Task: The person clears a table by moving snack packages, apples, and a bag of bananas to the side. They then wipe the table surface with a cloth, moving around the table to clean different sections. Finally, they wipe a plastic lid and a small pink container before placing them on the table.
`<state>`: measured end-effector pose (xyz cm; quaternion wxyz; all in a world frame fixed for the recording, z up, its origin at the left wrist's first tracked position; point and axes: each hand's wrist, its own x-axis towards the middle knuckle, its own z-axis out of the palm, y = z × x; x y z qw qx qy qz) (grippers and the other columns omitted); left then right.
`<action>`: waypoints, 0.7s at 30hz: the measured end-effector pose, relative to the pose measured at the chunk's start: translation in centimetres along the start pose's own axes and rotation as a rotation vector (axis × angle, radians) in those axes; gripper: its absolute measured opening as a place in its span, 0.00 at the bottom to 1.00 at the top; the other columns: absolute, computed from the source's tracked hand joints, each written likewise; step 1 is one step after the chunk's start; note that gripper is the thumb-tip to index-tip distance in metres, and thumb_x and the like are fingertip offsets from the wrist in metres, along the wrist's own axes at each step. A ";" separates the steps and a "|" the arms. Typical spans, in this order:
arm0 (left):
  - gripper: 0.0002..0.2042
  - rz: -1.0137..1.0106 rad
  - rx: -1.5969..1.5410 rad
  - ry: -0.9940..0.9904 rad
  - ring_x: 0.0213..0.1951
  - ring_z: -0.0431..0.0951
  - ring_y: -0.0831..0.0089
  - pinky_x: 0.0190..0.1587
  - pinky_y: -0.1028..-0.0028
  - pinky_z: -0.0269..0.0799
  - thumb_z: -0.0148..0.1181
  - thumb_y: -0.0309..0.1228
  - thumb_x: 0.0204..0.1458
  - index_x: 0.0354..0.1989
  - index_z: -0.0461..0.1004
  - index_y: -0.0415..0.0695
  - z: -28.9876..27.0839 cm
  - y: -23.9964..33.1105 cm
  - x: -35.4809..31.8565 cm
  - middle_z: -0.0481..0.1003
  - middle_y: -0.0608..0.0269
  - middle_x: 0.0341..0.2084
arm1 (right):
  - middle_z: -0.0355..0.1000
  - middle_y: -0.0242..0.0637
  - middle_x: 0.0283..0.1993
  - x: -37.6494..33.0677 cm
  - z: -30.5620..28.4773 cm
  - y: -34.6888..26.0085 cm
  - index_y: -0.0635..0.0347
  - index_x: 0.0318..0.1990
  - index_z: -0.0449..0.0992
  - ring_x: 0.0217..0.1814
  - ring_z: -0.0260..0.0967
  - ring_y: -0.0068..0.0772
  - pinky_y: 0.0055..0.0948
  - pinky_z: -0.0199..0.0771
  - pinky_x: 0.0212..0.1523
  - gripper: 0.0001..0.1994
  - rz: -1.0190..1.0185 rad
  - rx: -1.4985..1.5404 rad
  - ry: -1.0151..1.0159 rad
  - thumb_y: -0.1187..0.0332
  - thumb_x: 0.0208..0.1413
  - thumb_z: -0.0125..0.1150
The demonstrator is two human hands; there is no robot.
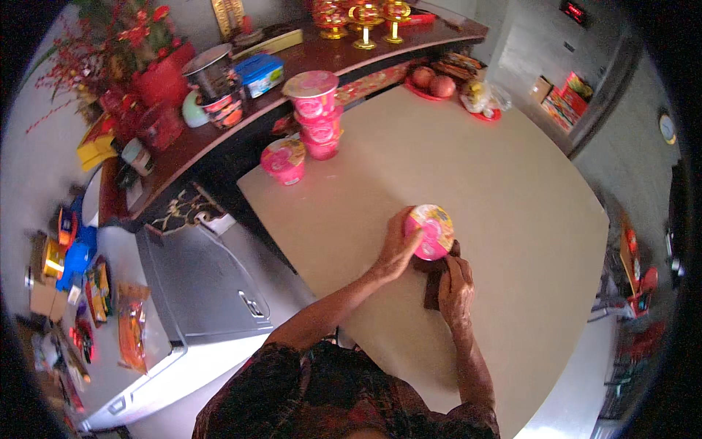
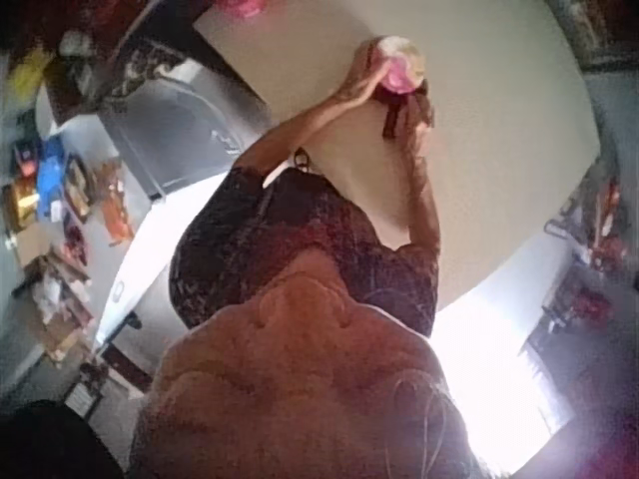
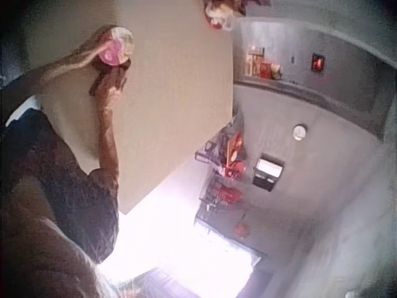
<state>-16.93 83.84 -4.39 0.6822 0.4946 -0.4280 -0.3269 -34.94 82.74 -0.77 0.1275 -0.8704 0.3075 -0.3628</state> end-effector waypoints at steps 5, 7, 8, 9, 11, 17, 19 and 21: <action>0.14 0.074 0.200 0.158 0.39 0.75 0.58 0.46 0.59 0.69 0.52 0.34 0.54 0.43 0.70 0.37 1.7 4.4 0.5 0.74 0.49 0.33 | 0.69 0.48 0.46 -1.0 1.2 -3.5 0.62 0.44 0.74 0.39 0.69 0.49 0.39 0.75 0.32 0.16 -0.275 -0.170 -0.169 0.77 0.43 0.57; 0.15 0.179 0.276 0.184 0.37 0.76 0.60 0.42 0.60 0.72 0.54 0.36 0.54 0.44 0.70 0.37 1.3 3.3 0.2 0.73 0.48 0.35 | 0.69 0.48 0.46 -1.3 1.2 -4.7 0.63 0.43 0.74 0.38 0.69 0.49 0.40 0.75 0.32 0.15 -0.371 -0.156 -0.176 0.75 0.44 0.57; 0.16 0.053 0.216 0.153 0.39 0.74 0.57 0.44 0.59 0.69 0.54 0.36 0.54 0.45 0.69 0.37 1.2 3.5 -0.3 0.73 0.47 0.35 | 0.69 0.48 0.45 -1.4 1.3 -5.1 0.63 0.43 0.74 0.38 0.69 0.50 0.41 0.74 0.33 0.15 -0.383 -0.131 -0.176 0.75 0.45 0.57; 0.18 -0.045 0.194 0.112 0.41 0.73 0.56 0.47 0.58 0.67 0.53 0.37 0.54 0.48 0.68 0.37 1.0 3.9 -0.5 0.73 0.46 0.37 | 0.69 0.48 0.45 -1.6 1.5 -5.2 0.64 0.43 0.73 0.38 0.68 0.50 0.42 0.74 0.33 0.14 -0.382 -0.105 -0.178 0.75 0.46 0.56; 0.24 -0.051 0.290 0.105 0.47 0.70 0.52 0.52 0.55 0.63 0.52 0.41 0.56 0.55 0.62 0.36 0.1 3.5 -0.8 0.70 0.42 0.43 | 0.68 0.50 0.45 -1.4 2.2 -6.2 0.66 0.44 0.73 0.38 0.67 0.52 0.44 0.73 0.34 0.15 -0.414 -0.071 -0.204 0.75 0.46 0.54; 0.28 0.073 0.393 0.283 0.54 0.64 0.52 0.59 0.59 0.58 0.52 0.44 0.57 0.59 0.57 0.37 -5.2 6.1 -3.2 0.63 0.45 0.51 | 0.67 0.52 0.46 0.1 5.3 -9.3 0.66 0.46 0.72 0.39 0.65 0.54 0.46 0.71 0.36 0.16 -0.487 0.054 -0.309 0.76 0.46 0.54; 0.24 0.252 0.216 0.401 0.53 0.65 0.54 0.58 0.62 0.58 0.55 0.37 0.55 0.57 0.59 0.37 -9.1 8.2 -5.5 0.63 0.48 0.49 | 0.67 0.50 0.45 1.0 6.9 -10.8 0.64 0.46 0.73 0.40 0.66 0.52 0.44 0.71 0.36 0.16 -0.552 0.073 -0.268 0.76 0.47 0.54; 0.18 0.432 0.534 0.566 0.48 0.66 0.60 0.55 0.68 0.61 0.56 0.24 0.50 0.49 0.62 0.38 -14.6 9.9 -7.9 0.64 0.52 0.43 | 0.68 0.49 0.45 1.7 8.8 -11.9 0.62 0.46 0.73 0.40 0.66 0.51 0.43 0.71 0.36 0.16 -0.593 0.083 -0.224 0.77 0.47 0.54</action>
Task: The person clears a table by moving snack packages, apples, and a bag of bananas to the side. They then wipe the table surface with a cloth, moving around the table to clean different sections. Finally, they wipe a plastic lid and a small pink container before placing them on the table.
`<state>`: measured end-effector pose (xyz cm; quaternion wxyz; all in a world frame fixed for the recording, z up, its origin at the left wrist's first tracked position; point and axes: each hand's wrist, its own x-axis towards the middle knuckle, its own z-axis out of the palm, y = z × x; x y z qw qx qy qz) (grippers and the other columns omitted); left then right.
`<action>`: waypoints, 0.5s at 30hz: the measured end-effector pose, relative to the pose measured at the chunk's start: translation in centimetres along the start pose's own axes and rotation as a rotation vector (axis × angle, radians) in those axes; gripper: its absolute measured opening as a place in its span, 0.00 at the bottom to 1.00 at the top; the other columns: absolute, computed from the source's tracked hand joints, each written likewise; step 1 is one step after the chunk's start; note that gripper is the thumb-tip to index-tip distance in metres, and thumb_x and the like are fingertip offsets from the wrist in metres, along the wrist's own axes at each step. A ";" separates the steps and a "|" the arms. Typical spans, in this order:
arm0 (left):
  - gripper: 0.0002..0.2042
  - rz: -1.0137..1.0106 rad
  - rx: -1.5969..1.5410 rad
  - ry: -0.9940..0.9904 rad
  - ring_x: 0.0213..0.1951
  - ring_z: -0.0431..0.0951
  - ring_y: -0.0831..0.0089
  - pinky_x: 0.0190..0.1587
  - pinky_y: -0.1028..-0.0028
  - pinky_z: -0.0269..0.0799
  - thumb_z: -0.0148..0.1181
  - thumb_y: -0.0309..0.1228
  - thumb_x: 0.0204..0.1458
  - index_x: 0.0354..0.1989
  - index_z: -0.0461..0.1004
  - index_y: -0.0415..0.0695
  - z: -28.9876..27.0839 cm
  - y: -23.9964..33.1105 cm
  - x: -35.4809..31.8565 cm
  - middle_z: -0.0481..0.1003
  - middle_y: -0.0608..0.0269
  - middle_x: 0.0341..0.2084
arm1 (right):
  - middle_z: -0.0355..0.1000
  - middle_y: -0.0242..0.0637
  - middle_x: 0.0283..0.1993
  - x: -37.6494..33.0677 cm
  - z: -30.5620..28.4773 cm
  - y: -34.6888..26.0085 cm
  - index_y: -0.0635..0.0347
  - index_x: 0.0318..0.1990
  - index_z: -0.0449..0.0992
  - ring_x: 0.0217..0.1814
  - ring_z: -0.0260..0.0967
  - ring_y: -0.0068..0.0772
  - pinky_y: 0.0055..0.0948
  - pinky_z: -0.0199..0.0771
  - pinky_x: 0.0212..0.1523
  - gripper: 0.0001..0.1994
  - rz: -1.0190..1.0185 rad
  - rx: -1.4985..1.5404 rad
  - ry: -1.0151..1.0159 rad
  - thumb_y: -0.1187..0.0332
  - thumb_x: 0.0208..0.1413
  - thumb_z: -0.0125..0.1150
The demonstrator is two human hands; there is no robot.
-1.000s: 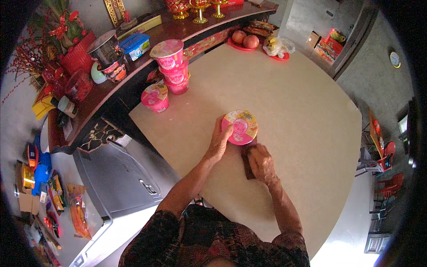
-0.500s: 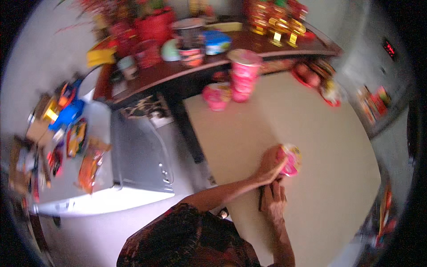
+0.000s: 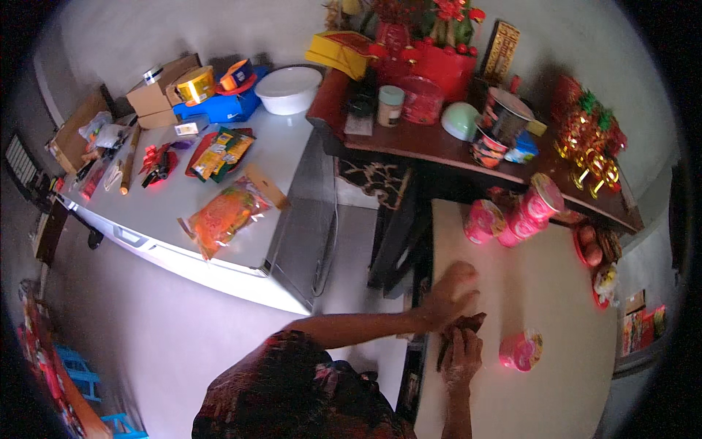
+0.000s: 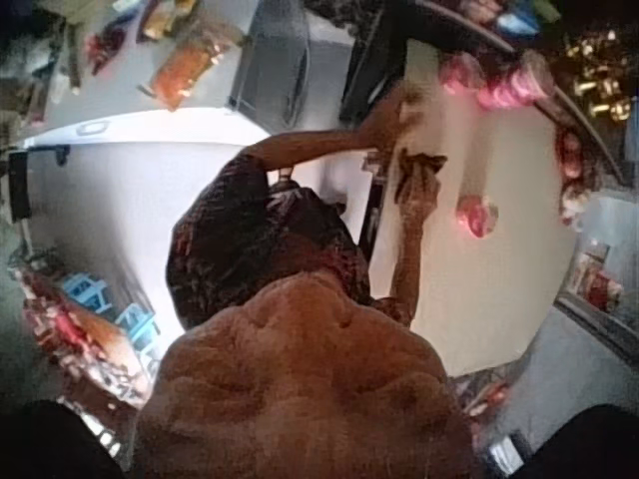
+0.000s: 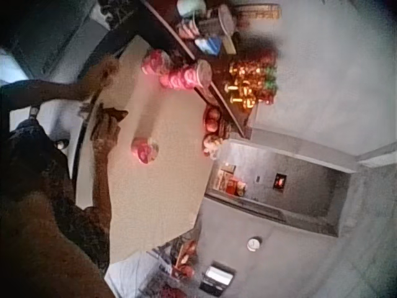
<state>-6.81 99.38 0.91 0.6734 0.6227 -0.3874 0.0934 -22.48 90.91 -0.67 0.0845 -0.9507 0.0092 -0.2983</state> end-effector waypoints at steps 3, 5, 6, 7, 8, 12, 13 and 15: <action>0.10 -0.002 -0.008 0.293 0.35 0.65 0.73 0.41 0.74 0.65 0.55 0.25 0.53 0.41 0.63 0.42 -12.1 0.0 4.2 0.63 0.62 0.35 | 0.68 0.48 0.46 2.1 2.6 -0.1 0.61 0.46 0.74 0.44 0.67 0.50 0.44 0.72 0.40 0.17 0.026 0.033 0.052 0.80 0.46 0.53; 0.07 -0.230 -0.219 0.634 0.33 0.66 0.76 0.39 0.75 0.66 0.50 0.30 0.58 0.40 0.62 0.42 -22.8 0.3 10.6 0.65 0.64 0.31 | 0.68 0.49 0.46 3.8 4.2 -0.3 0.61 0.46 0.74 0.46 0.66 0.52 0.44 0.71 0.44 0.18 0.137 -0.061 0.065 0.81 0.45 0.53; 0.09 -0.284 -0.062 0.754 0.31 0.68 0.76 0.35 0.75 0.68 0.51 0.33 0.58 0.40 0.63 0.41 -27.4 -1.7 11.8 0.67 0.63 0.31 | 0.68 0.49 0.46 4.8 5.0 -0.3 0.61 0.46 0.74 0.47 0.65 0.52 0.44 0.70 0.46 0.18 0.164 -0.088 0.070 0.82 0.45 0.53; 0.11 -0.333 -0.040 0.813 0.30 0.70 0.75 0.33 0.75 0.68 0.53 0.34 0.57 0.40 0.63 0.41 -31.5 -3.8 13.0 0.67 0.62 0.31 | 0.67 0.50 0.48 6.0 5.3 -0.7 0.62 0.47 0.73 0.50 0.64 0.53 0.45 0.68 0.50 0.19 0.211 -0.129 0.042 0.83 0.44 0.53; 0.12 -0.382 -0.021 0.866 0.29 0.71 0.74 0.31 0.74 0.69 0.55 0.35 0.56 0.39 0.63 0.40 -35.2 -5.7 14.0 0.68 0.61 0.30 | 0.67 0.50 0.49 6.4 5.7 -0.6 0.63 0.49 0.72 0.51 0.64 0.54 0.46 0.67 0.51 0.19 0.237 -0.143 0.045 0.82 0.45 0.53; 0.14 -0.542 0.026 0.771 0.29 0.73 0.70 0.30 0.71 0.70 0.60 0.33 0.51 0.39 0.64 0.40 -46.9 -12.4 17.0 0.69 0.58 0.30 | 0.66 0.52 0.50 6.9 7.7 0.4 0.63 0.51 0.70 0.52 0.62 0.56 0.51 0.65 0.52 0.20 0.292 -0.271 0.073 0.81 0.46 0.53; 0.14 -0.588 0.074 0.716 0.30 0.74 0.68 0.31 0.69 0.71 0.61 0.31 0.50 0.39 0.64 0.39 -48.7 -13.9 17.9 0.69 0.57 0.30 | 0.66 0.52 0.49 6.8 8.1 0.7 0.64 0.51 0.70 0.52 0.62 0.58 0.52 0.64 0.52 0.20 0.231 -0.313 0.136 0.80 0.47 0.52; 0.15 -0.372 0.549 0.646 0.35 0.74 0.61 0.37 0.66 0.71 0.63 0.29 0.47 0.39 0.65 0.39 -50.9 -16.0 19.4 0.70 0.53 0.32 | 0.65 0.53 0.50 6.9 7.8 0.3 0.64 0.51 0.69 0.52 0.62 0.58 0.52 0.63 0.52 0.20 0.287 -0.298 0.078 0.80 0.47 0.51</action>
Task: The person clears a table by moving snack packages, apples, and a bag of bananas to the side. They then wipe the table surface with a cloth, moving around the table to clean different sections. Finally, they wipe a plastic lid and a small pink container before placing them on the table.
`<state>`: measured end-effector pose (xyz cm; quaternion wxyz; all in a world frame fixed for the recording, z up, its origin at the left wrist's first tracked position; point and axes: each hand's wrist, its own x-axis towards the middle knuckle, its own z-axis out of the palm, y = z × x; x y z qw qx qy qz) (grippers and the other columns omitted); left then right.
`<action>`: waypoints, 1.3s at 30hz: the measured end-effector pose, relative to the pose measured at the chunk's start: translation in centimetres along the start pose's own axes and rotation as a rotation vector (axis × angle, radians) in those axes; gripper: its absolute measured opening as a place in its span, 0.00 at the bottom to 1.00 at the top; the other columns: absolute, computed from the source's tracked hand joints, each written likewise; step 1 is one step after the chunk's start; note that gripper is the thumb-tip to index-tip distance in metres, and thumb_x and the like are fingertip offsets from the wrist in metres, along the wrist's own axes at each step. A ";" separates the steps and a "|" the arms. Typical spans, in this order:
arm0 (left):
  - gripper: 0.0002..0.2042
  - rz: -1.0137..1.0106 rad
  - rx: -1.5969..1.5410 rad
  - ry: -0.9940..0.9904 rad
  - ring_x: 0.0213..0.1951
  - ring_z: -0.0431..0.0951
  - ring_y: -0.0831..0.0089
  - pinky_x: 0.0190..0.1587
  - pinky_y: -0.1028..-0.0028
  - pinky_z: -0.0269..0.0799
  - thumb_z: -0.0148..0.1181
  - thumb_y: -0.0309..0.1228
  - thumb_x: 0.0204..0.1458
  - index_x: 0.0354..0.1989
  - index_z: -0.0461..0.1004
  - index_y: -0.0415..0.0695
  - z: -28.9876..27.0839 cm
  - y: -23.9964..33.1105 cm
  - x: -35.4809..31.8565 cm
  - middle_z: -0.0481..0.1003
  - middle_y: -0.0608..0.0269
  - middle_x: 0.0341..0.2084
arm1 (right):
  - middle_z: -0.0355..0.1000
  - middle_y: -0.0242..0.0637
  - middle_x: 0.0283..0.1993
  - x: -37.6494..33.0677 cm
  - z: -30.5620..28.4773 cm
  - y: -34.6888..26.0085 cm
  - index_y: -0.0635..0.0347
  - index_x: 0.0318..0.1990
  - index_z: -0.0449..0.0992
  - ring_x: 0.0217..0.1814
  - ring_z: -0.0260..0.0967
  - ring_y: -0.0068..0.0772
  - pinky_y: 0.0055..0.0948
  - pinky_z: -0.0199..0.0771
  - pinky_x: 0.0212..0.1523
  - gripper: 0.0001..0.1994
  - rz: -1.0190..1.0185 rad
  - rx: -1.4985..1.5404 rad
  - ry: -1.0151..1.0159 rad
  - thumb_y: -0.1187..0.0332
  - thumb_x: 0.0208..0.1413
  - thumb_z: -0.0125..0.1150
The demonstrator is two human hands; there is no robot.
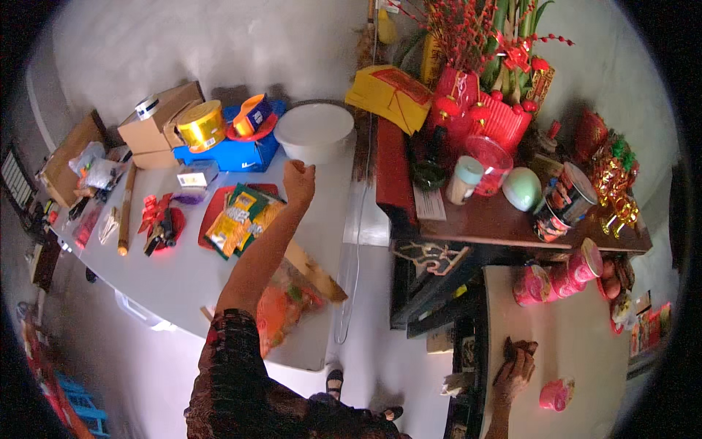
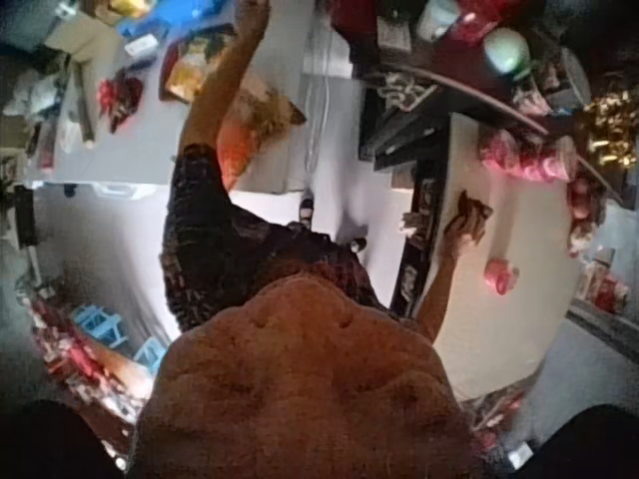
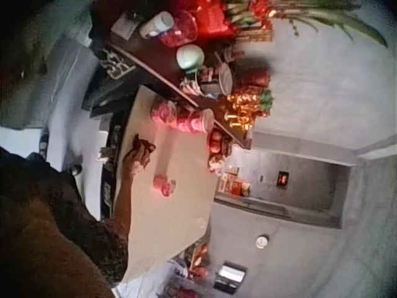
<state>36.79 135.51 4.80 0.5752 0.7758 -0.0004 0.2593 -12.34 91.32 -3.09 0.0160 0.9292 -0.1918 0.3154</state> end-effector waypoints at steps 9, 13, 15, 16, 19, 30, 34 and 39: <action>0.28 0.676 0.867 -0.133 0.55 0.65 0.51 0.57 0.60 0.62 0.58 0.24 0.46 0.59 0.60 0.41 2.9 -3.0 7.7 0.66 0.46 0.52 | 0.63 0.56 0.49 -0.9 0.7 1.4 0.68 0.50 0.69 0.50 0.61 0.60 0.50 0.64 0.51 0.19 -0.007 -0.029 0.021 0.79 0.46 0.48; 0.10 0.809 1.152 -0.108 0.43 0.70 0.65 0.41 0.69 0.68 0.55 0.26 0.45 0.38 0.70 0.43 3.2 -2.6 8.1 0.69 0.59 0.36 | 0.64 0.55 0.49 -0.1 -0.2 -0.1 0.69 0.49 0.69 0.50 0.61 0.59 0.50 0.63 0.51 0.18 0.014 0.034 -0.022 0.78 0.48 0.48; 0.07 0.903 1.204 -0.089 0.40 0.70 0.67 0.39 0.70 0.68 0.56 0.26 0.43 0.33 0.70 0.44 2.7 -2.5 8.4 0.68 0.60 0.33 | 0.64 0.55 0.49 0.0 -0.5 -0.4 0.69 0.49 0.69 0.50 0.61 0.59 0.51 0.63 0.52 0.18 0.029 0.002 -0.034 0.77 0.48 0.48; 0.07 0.975 1.148 -0.071 0.40 0.70 0.67 0.38 0.70 0.67 0.56 0.26 0.43 0.32 0.70 0.44 2.6 -2.4 8.2 0.68 0.61 0.33 | 0.64 0.55 0.49 -0.3 -0.5 -0.1 0.69 0.49 0.69 0.50 0.61 0.59 0.51 0.63 0.52 0.18 0.019 -0.023 -0.020 0.77 0.48 0.48; 0.10 1.062 1.039 -0.127 0.41 0.69 0.64 0.39 0.68 0.67 0.57 0.26 0.42 0.35 0.69 0.41 2.0 -1.9 7.3 0.68 0.58 0.35 | 0.65 0.55 0.49 -0.7 -0.1 0.6 0.69 0.49 0.70 0.50 0.61 0.59 0.50 0.63 0.52 0.18 0.019 -0.059 -0.014 0.77 0.48 0.48; 0.06 1.165 0.849 -0.533 0.37 0.70 0.63 0.37 0.66 0.65 0.53 0.25 0.44 0.32 0.68 0.42 -3.9 4.3 -1.2 0.68 0.59 0.31 | 0.66 0.53 0.48 -0.4 -0.3 0.3 0.66 0.50 0.70 0.49 0.62 0.58 0.48 0.65 0.51 0.20 0.021 -0.026 0.028 0.80 0.45 0.50; 0.08 1.164 0.856 -0.625 0.39 0.69 0.63 0.39 0.65 0.64 0.54 0.25 0.43 0.34 0.69 0.42 -9.1 6.2 -5.4 0.69 0.59 0.34 | 0.66 0.57 0.49 0.7 -1.3 -1.6 0.66 0.50 0.70 0.52 0.61 0.61 0.53 0.62 0.53 0.18 0.085 0.010 -0.048 0.66 0.55 0.48; 0.14 1.150 0.830 -0.654 0.42 0.69 0.64 0.42 0.65 0.63 0.56 0.25 0.41 0.40 0.69 0.43 -11.8 6.7 -8.4 0.69 0.59 0.39 | 0.62 0.53 0.59 -0.7 -0.5 0.9 0.55 0.58 0.66 0.55 0.60 0.60 0.54 0.60 0.55 0.22 0.208 -0.207 -0.198 0.63 0.54 0.51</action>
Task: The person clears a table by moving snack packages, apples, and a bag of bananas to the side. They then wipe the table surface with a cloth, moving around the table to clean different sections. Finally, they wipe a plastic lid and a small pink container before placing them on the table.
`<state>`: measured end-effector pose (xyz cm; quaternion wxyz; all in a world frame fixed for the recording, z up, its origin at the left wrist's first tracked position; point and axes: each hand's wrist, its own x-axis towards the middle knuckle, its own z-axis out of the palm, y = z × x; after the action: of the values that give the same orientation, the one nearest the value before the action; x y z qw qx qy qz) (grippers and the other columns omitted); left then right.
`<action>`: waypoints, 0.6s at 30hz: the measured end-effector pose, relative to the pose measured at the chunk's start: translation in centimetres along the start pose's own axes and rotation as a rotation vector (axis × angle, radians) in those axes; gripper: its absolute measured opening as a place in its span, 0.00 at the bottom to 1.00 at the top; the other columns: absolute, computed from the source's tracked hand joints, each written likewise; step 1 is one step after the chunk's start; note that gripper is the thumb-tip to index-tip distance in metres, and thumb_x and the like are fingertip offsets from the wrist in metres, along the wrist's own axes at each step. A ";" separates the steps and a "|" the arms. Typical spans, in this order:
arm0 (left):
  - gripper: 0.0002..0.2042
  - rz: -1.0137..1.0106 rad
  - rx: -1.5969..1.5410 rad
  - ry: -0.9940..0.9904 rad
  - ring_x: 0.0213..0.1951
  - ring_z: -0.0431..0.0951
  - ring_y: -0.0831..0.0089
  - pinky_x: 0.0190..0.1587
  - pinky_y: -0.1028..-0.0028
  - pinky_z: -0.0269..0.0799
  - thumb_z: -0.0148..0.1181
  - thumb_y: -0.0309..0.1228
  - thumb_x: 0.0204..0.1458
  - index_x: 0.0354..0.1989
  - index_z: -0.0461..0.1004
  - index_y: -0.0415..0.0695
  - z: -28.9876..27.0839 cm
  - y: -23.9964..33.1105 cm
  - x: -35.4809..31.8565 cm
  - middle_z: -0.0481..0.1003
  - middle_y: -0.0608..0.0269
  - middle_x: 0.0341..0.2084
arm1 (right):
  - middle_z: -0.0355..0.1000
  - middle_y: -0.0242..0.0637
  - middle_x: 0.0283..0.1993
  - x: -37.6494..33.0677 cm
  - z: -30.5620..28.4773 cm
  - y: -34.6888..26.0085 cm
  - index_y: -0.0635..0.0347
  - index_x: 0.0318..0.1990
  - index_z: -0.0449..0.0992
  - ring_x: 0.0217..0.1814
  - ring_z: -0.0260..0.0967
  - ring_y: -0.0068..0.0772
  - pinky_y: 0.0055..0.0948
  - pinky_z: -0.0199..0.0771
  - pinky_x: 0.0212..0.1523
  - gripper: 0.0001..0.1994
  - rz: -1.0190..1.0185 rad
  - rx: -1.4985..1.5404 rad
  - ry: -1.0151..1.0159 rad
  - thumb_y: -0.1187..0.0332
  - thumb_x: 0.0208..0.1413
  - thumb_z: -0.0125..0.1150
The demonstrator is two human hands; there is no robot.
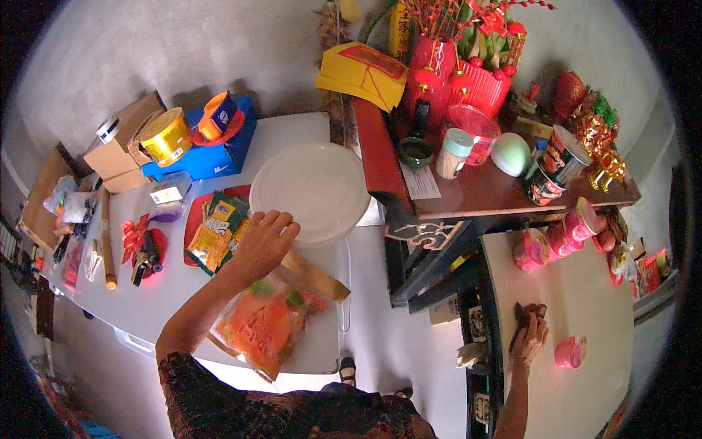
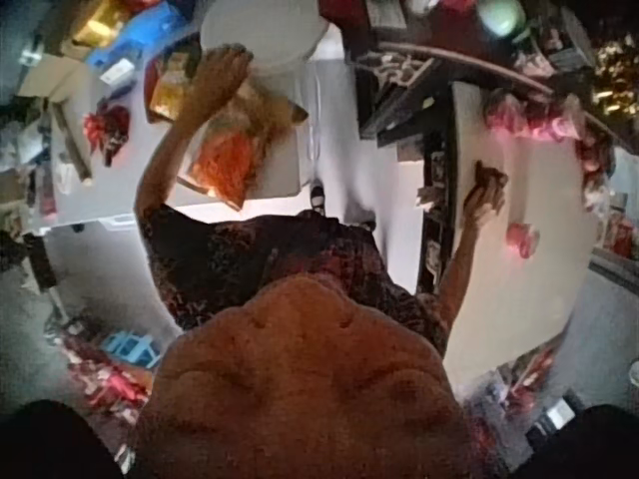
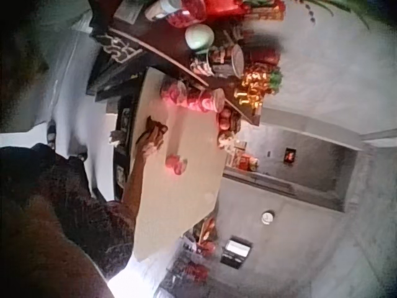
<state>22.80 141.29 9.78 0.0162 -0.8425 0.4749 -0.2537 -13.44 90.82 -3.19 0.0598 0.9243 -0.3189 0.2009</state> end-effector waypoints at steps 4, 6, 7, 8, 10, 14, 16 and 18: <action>0.18 -0.018 -0.007 -0.053 0.48 0.69 0.58 0.50 0.60 0.64 0.57 0.27 0.40 0.43 0.70 0.42 -0.8 0.3 -2.5 0.70 0.55 0.44 | 0.55 0.45 0.65 2.6 -1.9 -2.6 0.41 0.62 0.62 0.62 0.55 0.53 0.57 0.57 0.55 0.28 0.181 -0.212 -0.082 0.56 0.52 0.56; 0.18 -0.002 -0.019 0.007 0.48 0.69 0.57 0.50 0.59 0.64 0.57 0.26 0.40 0.43 0.70 0.42 -1.6 0.5 -3.1 0.70 0.55 0.44 | 0.57 0.42 0.63 3.0 -3.9 -5.3 0.43 0.61 0.65 0.63 0.54 0.49 0.53 0.55 0.56 0.28 0.179 -0.283 0.087 0.57 0.50 0.59; 0.18 0.008 -0.020 0.035 0.48 0.69 0.57 0.49 0.59 0.65 0.57 0.26 0.40 0.43 0.69 0.41 -2.1 0.6 -3.3 0.70 0.54 0.43 | 0.56 0.41 0.64 2.9 -2.9 -5.2 0.43 0.60 0.66 0.64 0.51 0.48 0.52 0.53 0.57 0.28 0.051 -0.280 0.264 0.55 0.48 0.60; 0.18 0.019 -0.023 0.061 0.47 0.70 0.56 0.49 0.59 0.66 0.57 0.26 0.40 0.43 0.69 0.41 -2.5 0.7 -3.5 0.70 0.54 0.43 | 0.57 0.41 0.63 2.8 -2.6 -6.4 0.44 0.58 0.68 0.64 0.51 0.48 0.52 0.53 0.57 0.27 -0.025 -0.201 0.265 0.56 0.48 0.60; 0.18 0.007 -0.019 0.073 0.48 0.69 0.57 0.50 0.59 0.65 0.58 0.27 0.40 0.44 0.69 0.41 -3.0 0.7 -4.0 0.69 0.54 0.43 | 0.58 0.41 0.62 3.0 -2.3 -10.0 0.47 0.55 0.70 0.64 0.51 0.48 0.53 0.52 0.56 0.24 -0.180 -0.040 0.268 0.59 0.47 0.61; 0.20 -0.060 -0.048 0.147 0.48 0.69 0.58 0.51 0.60 0.65 0.59 0.28 0.40 0.45 0.68 0.41 -3.5 1.4 -5.6 0.69 0.55 0.43 | 0.65 0.42 0.55 3.0 -2.6 -18.9 0.53 0.47 0.74 0.55 0.65 0.43 0.45 0.65 0.48 0.20 -0.538 0.651 0.078 0.68 0.43 0.65; 0.20 -0.086 -0.024 0.179 0.47 0.70 0.58 0.50 0.59 0.66 0.59 0.28 0.40 0.44 0.68 0.40 -3.6 1.7 -7.1 0.69 0.55 0.42 | 0.66 0.45 0.52 3.0 -4.8 -24.8 0.59 0.48 0.72 0.49 0.68 0.45 0.40 0.69 0.45 0.20 -0.710 0.932 -0.002 0.70 0.45 0.64; 0.19 -0.109 0.048 0.164 0.45 0.71 0.57 0.48 0.58 0.67 0.59 0.29 0.40 0.44 0.68 0.40 -3.7 2.5 -8.8 0.69 0.55 0.41 | 0.66 0.45 0.50 3.1 -9.0 -29.9 0.62 0.52 0.68 0.49 0.68 0.44 0.40 0.70 0.46 0.22 -0.586 1.115 -0.202 0.70 0.48 0.63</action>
<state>15.51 147.82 8.76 -0.0165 -0.8429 0.4220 -0.3335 4.12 114.84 6.77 -0.4083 0.8798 0.0956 0.2237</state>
